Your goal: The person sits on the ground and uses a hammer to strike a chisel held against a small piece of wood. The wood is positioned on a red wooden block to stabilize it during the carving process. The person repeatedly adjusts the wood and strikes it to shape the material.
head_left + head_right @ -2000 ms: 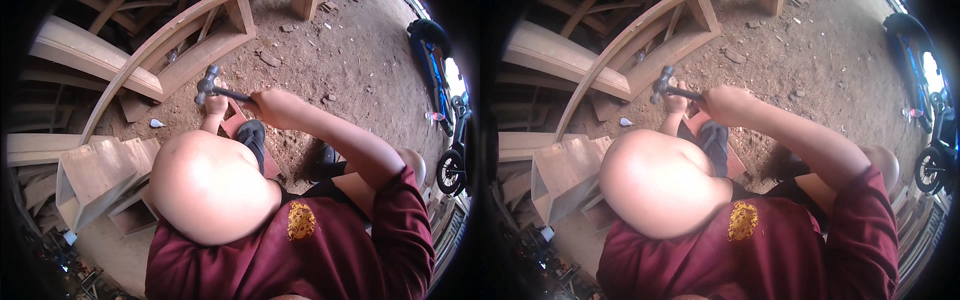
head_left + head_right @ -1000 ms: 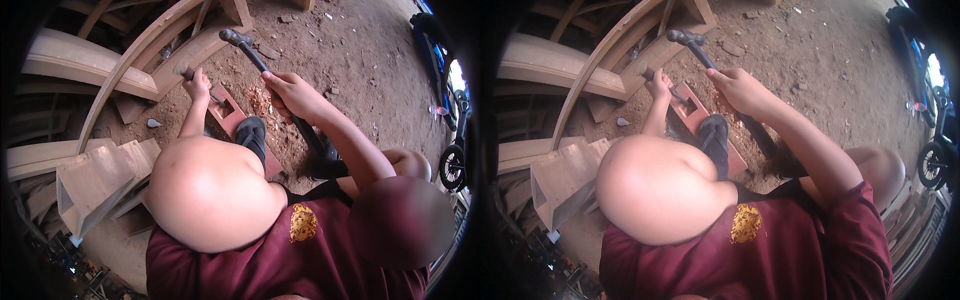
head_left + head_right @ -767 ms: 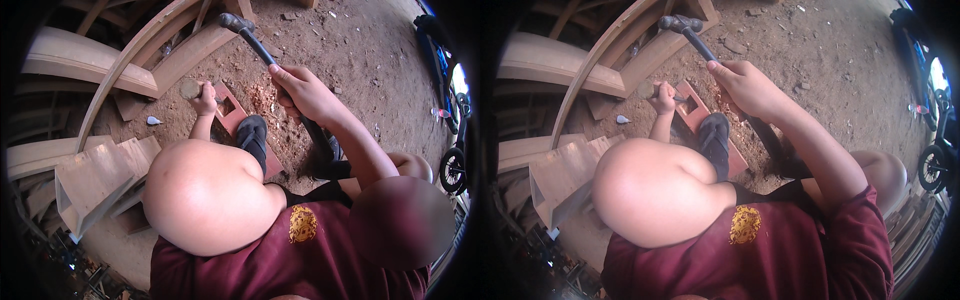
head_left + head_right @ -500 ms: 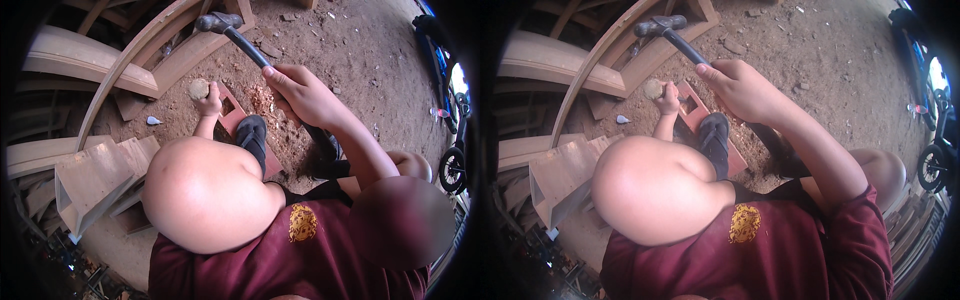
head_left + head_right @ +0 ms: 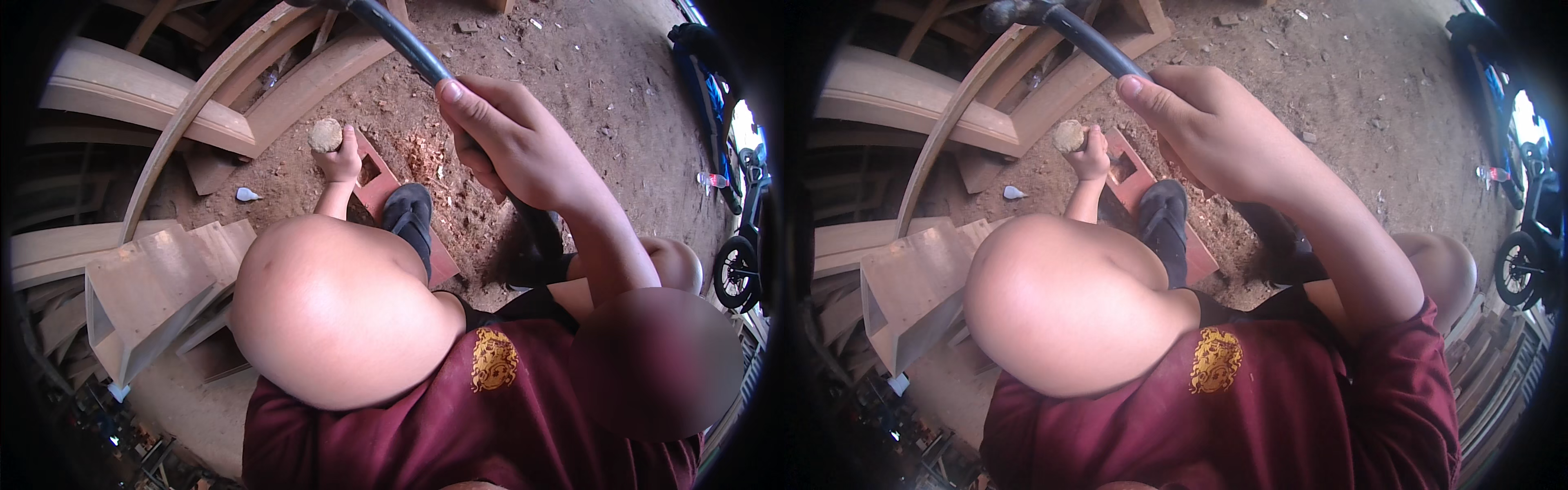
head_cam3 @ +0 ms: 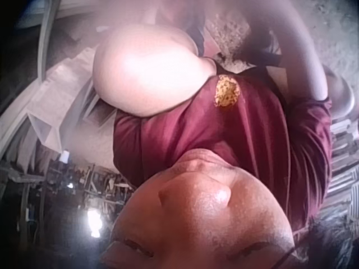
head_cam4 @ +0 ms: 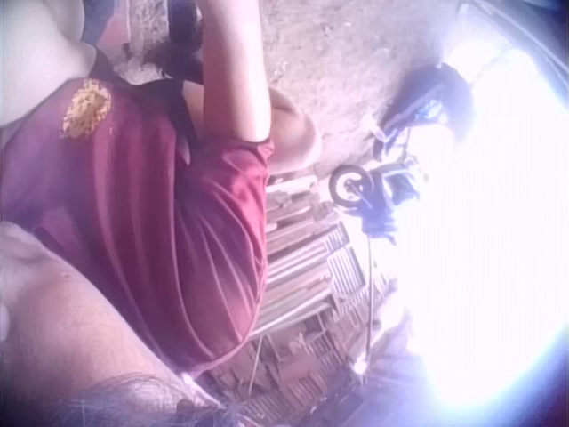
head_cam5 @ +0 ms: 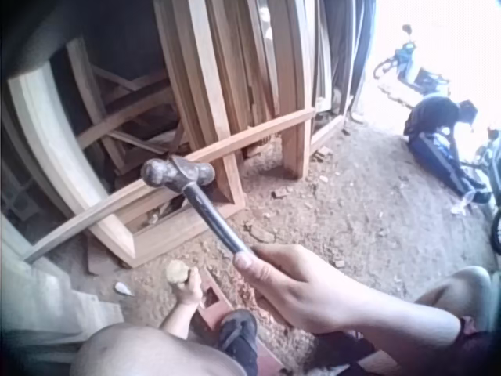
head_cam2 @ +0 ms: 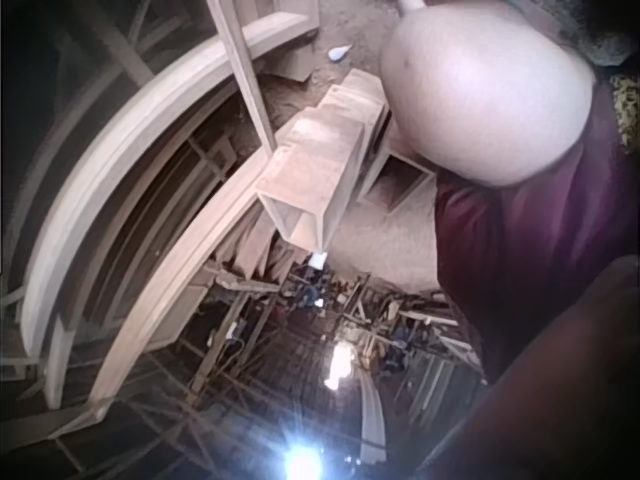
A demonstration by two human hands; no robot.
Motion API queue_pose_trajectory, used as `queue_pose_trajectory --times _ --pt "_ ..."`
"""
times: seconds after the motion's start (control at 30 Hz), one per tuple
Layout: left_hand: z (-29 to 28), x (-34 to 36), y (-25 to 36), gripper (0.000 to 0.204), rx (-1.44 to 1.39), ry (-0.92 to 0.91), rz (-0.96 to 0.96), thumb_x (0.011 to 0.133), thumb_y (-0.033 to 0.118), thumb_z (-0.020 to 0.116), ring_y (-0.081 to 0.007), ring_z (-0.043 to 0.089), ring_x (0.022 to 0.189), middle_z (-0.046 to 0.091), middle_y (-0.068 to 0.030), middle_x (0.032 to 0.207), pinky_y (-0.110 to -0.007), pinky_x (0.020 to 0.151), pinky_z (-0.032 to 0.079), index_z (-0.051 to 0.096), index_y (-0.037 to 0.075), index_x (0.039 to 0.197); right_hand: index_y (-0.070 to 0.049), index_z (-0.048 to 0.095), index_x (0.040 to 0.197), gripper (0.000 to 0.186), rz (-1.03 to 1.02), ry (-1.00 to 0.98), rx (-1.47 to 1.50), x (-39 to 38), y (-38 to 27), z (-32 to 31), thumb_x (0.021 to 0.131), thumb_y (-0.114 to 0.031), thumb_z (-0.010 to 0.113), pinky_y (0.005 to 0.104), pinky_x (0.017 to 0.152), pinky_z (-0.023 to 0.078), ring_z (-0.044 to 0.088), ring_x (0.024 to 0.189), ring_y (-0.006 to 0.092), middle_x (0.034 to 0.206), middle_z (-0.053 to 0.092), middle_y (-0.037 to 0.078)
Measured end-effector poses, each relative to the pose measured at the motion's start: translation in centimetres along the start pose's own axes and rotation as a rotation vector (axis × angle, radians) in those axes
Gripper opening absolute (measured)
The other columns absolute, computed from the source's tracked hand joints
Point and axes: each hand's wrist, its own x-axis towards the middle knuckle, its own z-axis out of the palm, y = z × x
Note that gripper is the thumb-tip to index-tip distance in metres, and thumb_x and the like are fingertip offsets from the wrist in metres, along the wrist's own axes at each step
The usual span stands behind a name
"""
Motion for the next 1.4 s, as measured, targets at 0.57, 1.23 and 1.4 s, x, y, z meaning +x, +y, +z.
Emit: queue_pose_trajectory --times 0.57,1.23,1.4 --pt "-0.7 0.3 -0.7 0.02 -0.02 0.042 -0.017 0.086 0.017 0.068 -0.0267 0.065 0.066 0.066 -0.0097 0.071 -0.04 0.061 0.049 0.062 -0.001 0.08 -0.007 0.051 0.083 0.042 -0.192 0.081 0.022 -2.2 -4.1 0.1 0.103 -0.043 0.044 0.02 0.039 0.027 0.035 0.04 0.0022 0.052 0.039 -0.006" --pt "1.3 -0.5 4.3 0.009 0.192 0.096 0.057 0.08 0.007 0.067 -0.0214 0.068 0.07 0.069 -0.0096 0.075 -0.036 0.065 0.052 0.064 -0.001 0.079 0.0 0.056 0.089 0.04 -0.468 0.255 -0.096 2.8 -0.4 4.5 0.101 -0.037 0.048 0.0345 0.054 0.043 0.049 0.055 0.0161 0.061 0.05 0.009" --pt "3.0 -0.6 5.2 0.022 0.127 -0.016 0.08 0.085 0.009 0.066 -0.019 0.068 0.087 0.07 -0.0105 0.094 -0.035 0.073 0.053 0.062 -0.004 0.102 0.001 0.058 0.091 0.041 0.067 -0.124 -0.481 4.5 7.6 2.8 0.101 -0.038 0.049 0.0378 0.056 0.046 0.054 0.057 0.0189 0.064 0.056 0.01"
